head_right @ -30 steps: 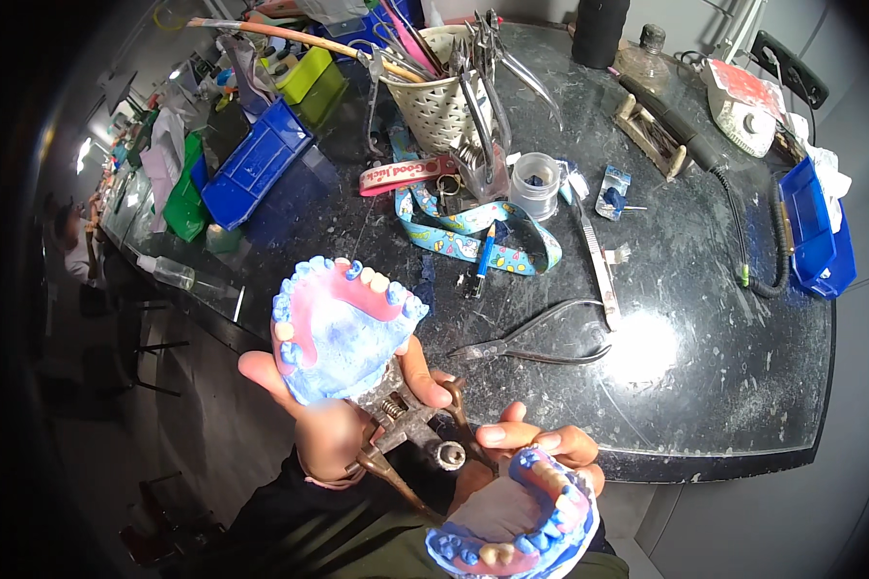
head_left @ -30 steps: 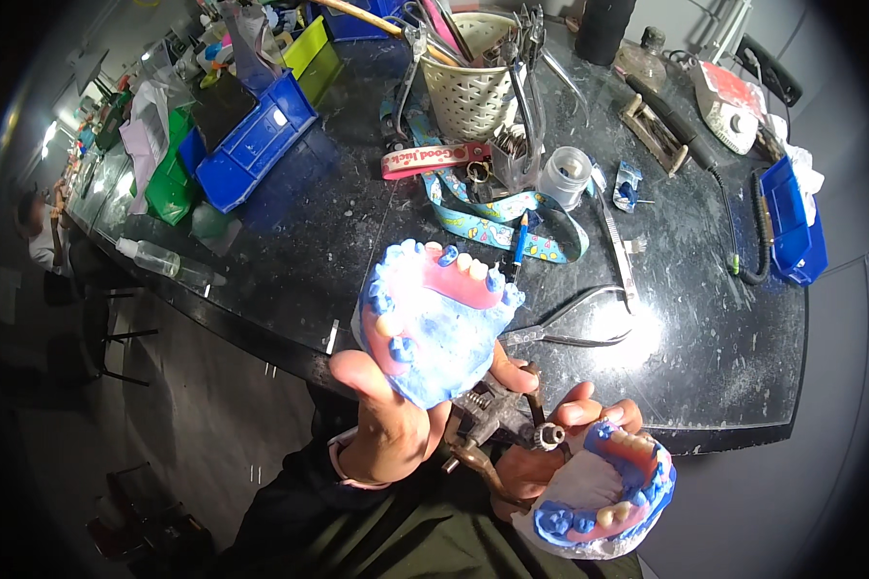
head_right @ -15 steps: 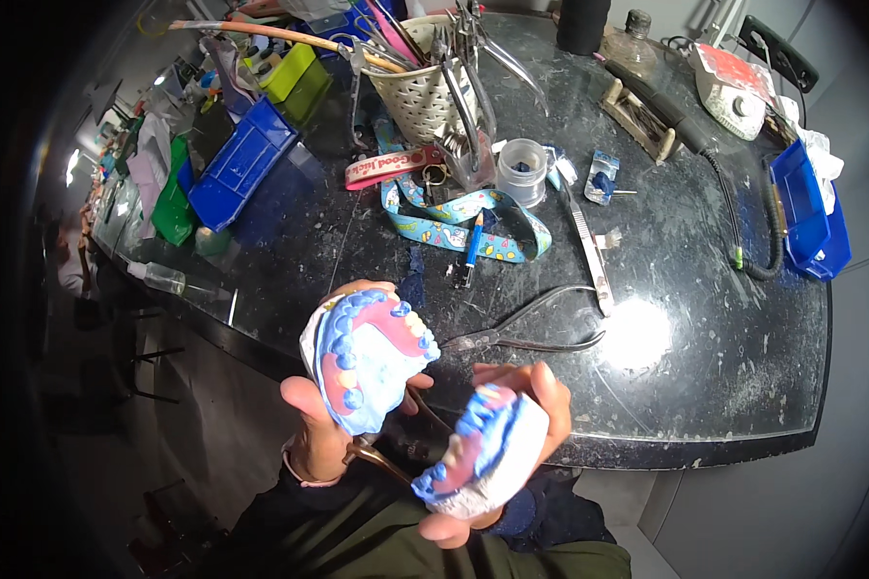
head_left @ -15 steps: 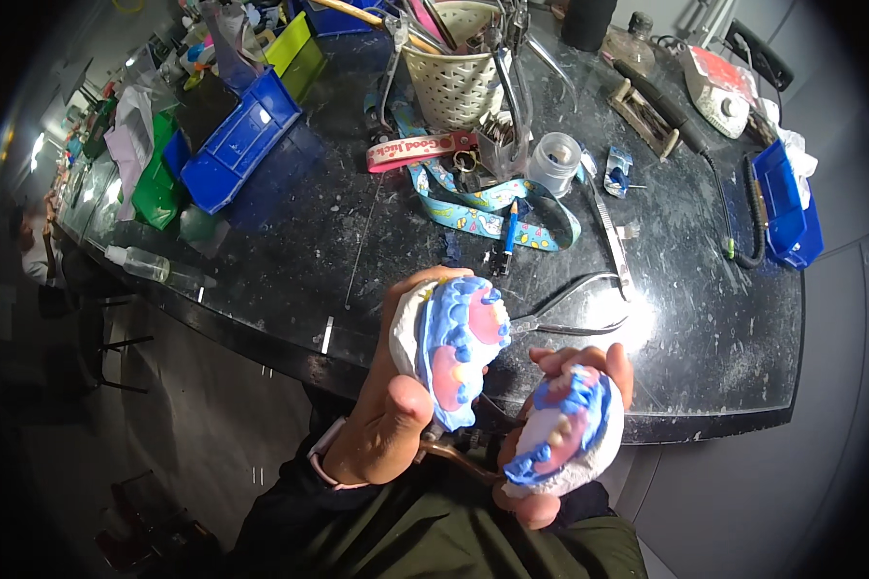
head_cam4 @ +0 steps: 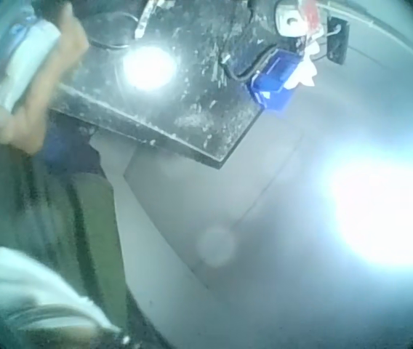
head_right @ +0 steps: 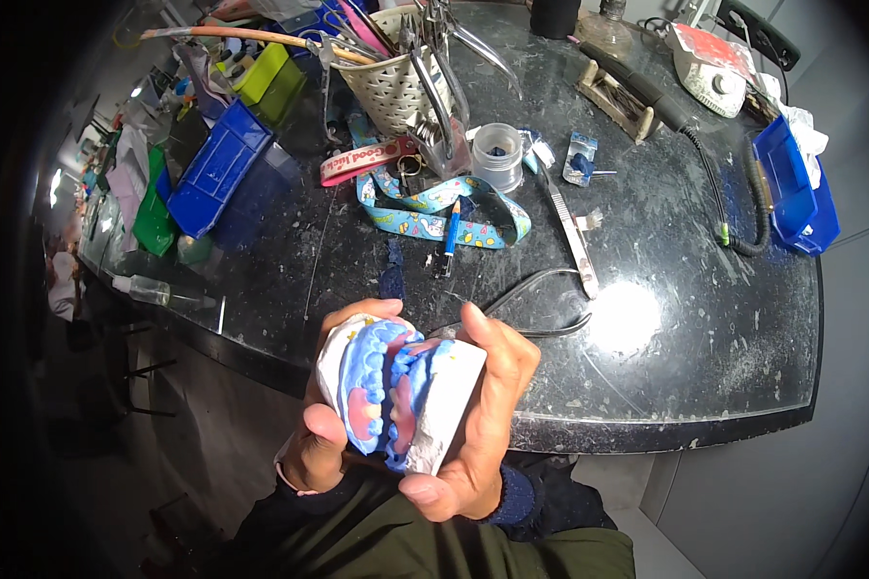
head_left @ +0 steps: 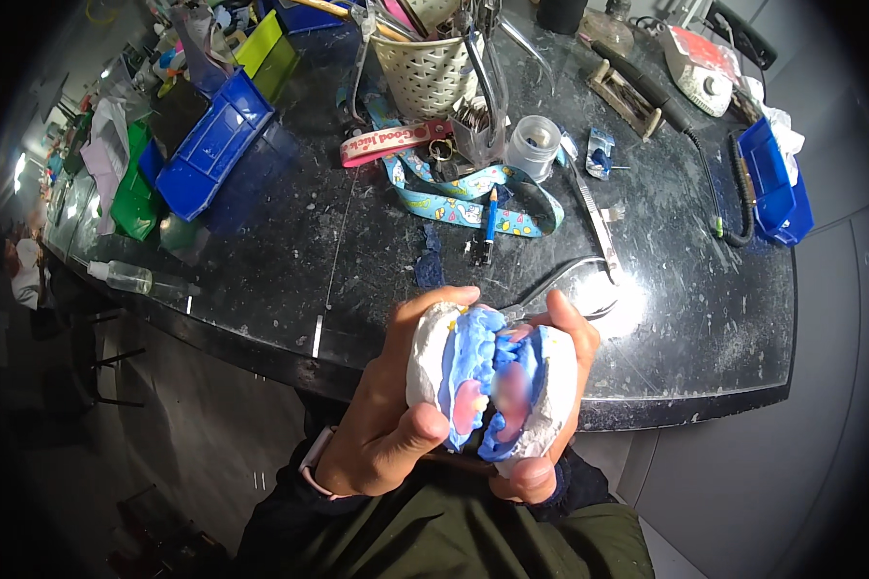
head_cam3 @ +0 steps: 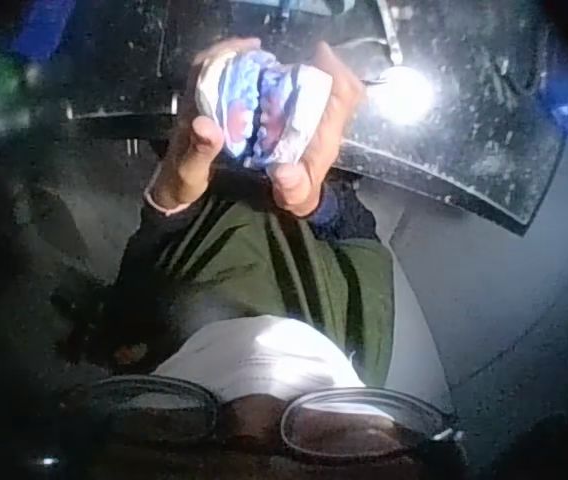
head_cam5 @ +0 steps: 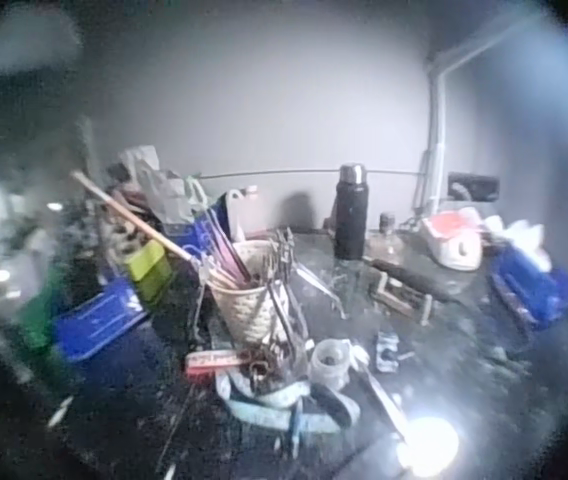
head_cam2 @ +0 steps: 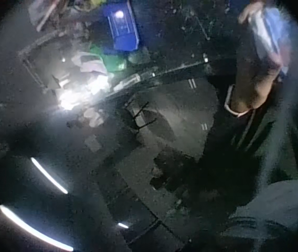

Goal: The person grinds a dental prosthesis using a rotary handpiece, trims it with pliers, and fits it onto a dental model on an articulator.

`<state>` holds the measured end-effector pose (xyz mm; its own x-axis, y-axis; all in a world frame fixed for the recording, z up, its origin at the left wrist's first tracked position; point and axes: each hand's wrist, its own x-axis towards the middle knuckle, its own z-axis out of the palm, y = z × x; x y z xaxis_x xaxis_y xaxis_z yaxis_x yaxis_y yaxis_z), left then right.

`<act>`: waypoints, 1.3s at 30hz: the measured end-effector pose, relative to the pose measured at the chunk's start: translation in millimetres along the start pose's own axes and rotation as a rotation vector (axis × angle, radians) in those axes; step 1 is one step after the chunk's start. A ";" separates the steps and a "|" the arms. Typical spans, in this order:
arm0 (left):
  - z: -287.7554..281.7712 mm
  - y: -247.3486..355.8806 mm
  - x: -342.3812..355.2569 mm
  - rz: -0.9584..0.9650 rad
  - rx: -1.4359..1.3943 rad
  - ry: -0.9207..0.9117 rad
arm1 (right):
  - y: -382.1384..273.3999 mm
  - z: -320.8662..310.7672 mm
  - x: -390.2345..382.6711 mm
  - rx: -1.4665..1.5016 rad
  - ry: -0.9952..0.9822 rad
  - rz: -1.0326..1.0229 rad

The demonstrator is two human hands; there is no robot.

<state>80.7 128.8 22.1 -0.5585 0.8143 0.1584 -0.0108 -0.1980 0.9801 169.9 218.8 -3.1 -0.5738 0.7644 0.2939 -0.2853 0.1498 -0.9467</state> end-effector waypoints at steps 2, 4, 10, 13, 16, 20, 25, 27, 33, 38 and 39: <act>-2.9 0.0 0.0 0.015 0.044 -0.053 | 0.9 0.1 1.1 0.002 -0.024 0.016; -4.6 0.7 0.7 0.010 0.055 -0.064 | 3.1 -0.2 -0.2 -0.016 -0.034 0.007; -11.5 4.7 -0.8 -0.034 0.099 -0.128 | 7.5 1.0 -1.2 -0.033 -0.081 -0.070; -8.0 7.6 -1.4 -0.038 0.087 -0.098 | 8.5 1.9 -0.7 -0.048 -0.100 -0.125; -11.3 7.2 -2.3 -0.046 0.068 -0.078 | 12.4 3.9 -0.7 -0.055 -0.107 -0.175; -15.0 0.3 -6.6 0.032 0.131 -0.089 | 10.0 2.0 -2.9 -0.126 -0.107 -0.228; -12.7 1.0 -9.8 0.021 0.048 -0.050 | 14.7 3.5 -4.8 -0.114 -0.128 -0.243; -14.4 3.4 -9.7 -0.007 0.049 -0.039 | 15.6 6.1 -6.5 -0.091 -0.132 -0.217; -11.9 3.6 -7.7 0.060 0.057 0.161 | 23.5 9.4 -8.1 0.009 -0.202 -0.143; -15.4 2.0 -7.4 0.065 0.112 0.121 | 24.5 7.5 -7.3 -0.009 -0.201 -0.251; -12.7 -2.7 -10.9 0.105 0.014 0.188 | 25.1 8.2 -9.3 -0.004 -0.202 -0.251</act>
<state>76.3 113.5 16.3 -0.7008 0.6732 0.2360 0.0661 -0.2681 0.9611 161.8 210.3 -28.5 -0.6273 0.5633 0.5378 -0.4339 0.3207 -0.8420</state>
